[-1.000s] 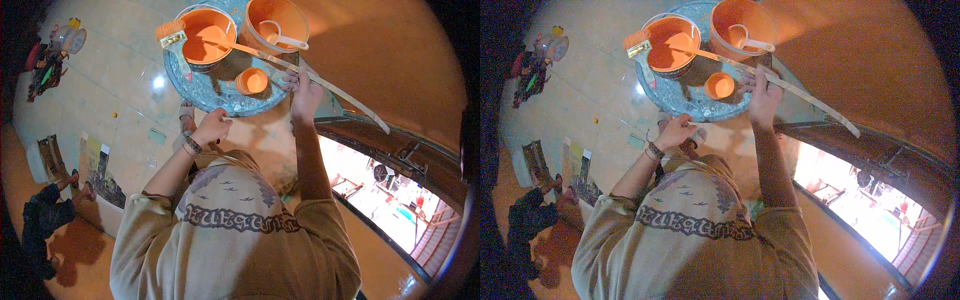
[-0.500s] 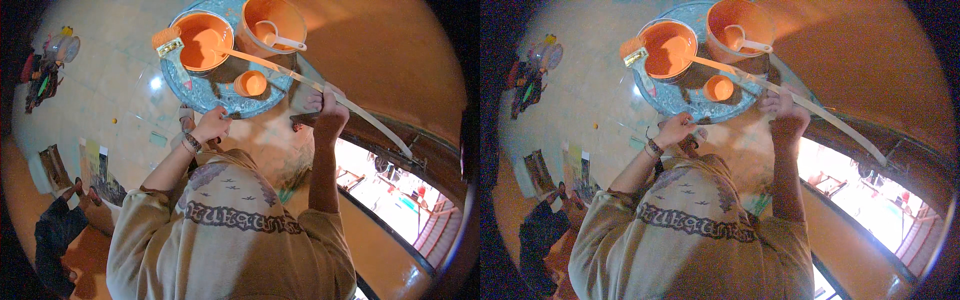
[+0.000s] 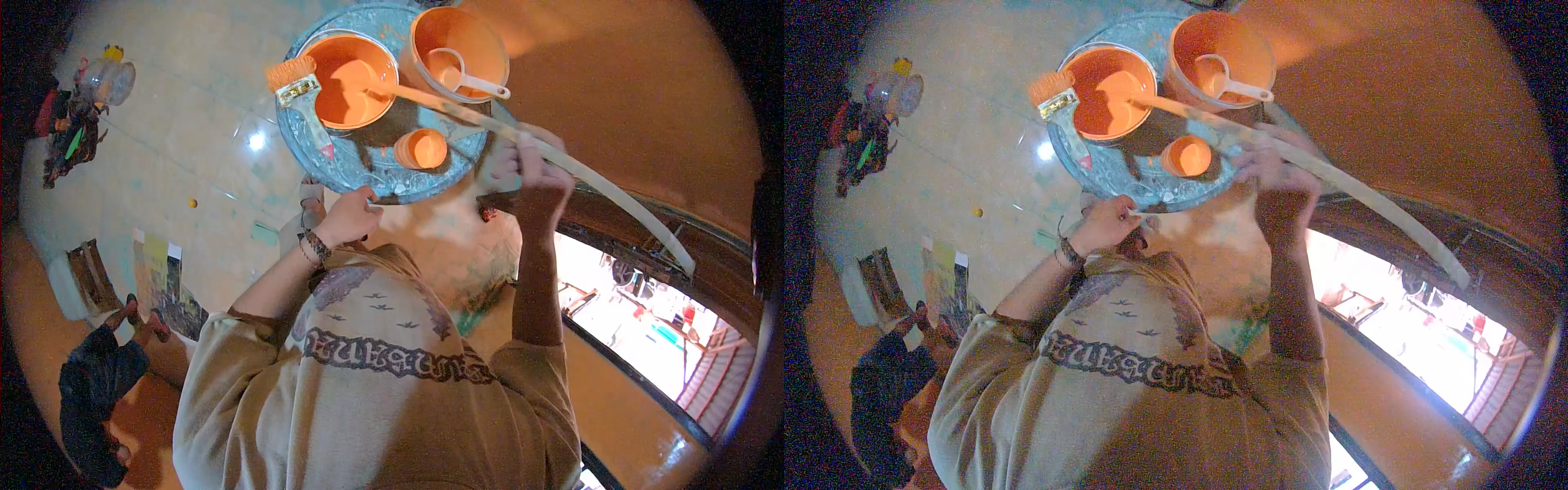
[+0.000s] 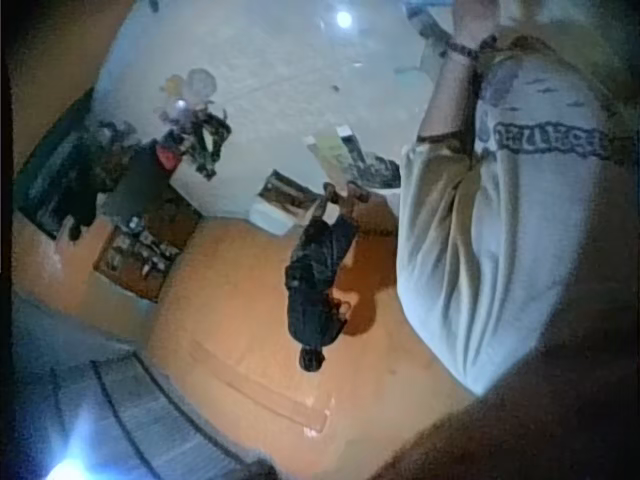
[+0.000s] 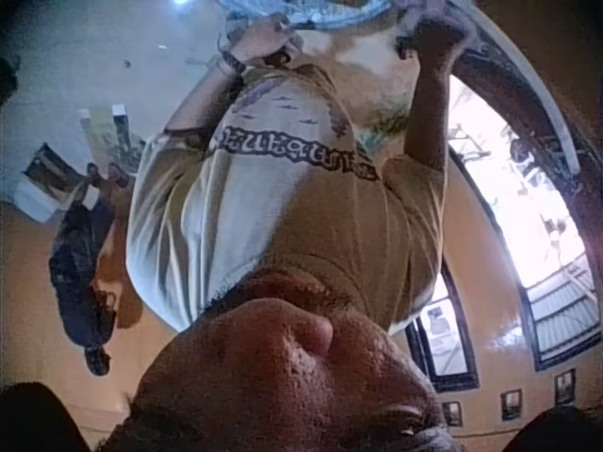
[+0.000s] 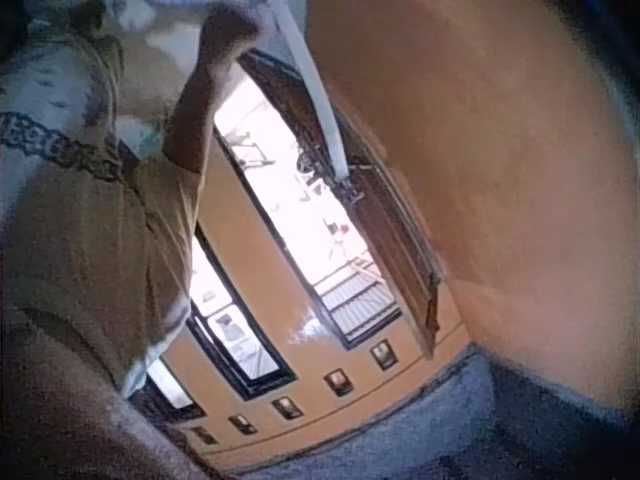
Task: The person mixes orange paint in several buckets, transfers paint between a small cup and a larger bucket using a handheld scoop, and stirs the mixture with a long wooden stick. They also dip a paintbrush into the paint and add liquid from a clear plastic bottle into one of the buckets.
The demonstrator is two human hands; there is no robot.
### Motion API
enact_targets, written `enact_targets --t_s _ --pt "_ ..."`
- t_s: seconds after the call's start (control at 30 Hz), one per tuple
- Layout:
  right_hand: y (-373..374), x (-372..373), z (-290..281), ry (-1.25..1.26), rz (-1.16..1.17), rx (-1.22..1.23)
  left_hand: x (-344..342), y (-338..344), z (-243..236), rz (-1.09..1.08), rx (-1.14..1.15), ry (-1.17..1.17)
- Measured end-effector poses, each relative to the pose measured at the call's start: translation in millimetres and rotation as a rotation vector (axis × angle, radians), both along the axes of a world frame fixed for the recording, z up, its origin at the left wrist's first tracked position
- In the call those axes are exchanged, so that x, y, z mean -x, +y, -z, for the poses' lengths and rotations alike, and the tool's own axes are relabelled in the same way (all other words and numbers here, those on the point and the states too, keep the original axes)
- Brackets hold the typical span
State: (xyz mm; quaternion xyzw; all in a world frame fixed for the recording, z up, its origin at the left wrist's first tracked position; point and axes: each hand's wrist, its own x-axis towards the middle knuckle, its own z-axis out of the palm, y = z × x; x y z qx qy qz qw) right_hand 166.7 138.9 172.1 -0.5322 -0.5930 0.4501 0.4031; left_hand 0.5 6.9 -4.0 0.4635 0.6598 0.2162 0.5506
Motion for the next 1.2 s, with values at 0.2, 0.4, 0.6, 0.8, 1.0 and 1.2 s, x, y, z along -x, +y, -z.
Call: enact_targets --t_s 0.2,0.4,0.6,0.8,1.0,1.2 --pt "16.0 -7.9 23.2 -0.133 -0.398 -0.031 9.3 -3.8 -23.6 -0.048 -0.268 -0.071" --pt "21.9 -32.5 32.7 -0.269 -0.553 -0.298 11.7 5.6 -48.6 -0.012 -0.305 -0.152" --pt "10.2 -35.1 37.4 -0.109 -0.367 0.172 13.1 13.4 -59.5 0.065 -0.227 -0.183" --pt "4.5 -56.4 24.2 0.065 -0.286 0.154 3.2 25.3 -79.3 0.140 -0.291 -0.131" --pt "7.5 -47.3 4.7 0.018 -0.236 0.194 -21.1 63.4 -115.2 0.021 -0.995 0.281" --pt "21.9 -8.1 -23.9 -0.152 -0.282 0.182 -48.2 115.4 -129.4 -0.122 -1.195 0.235"
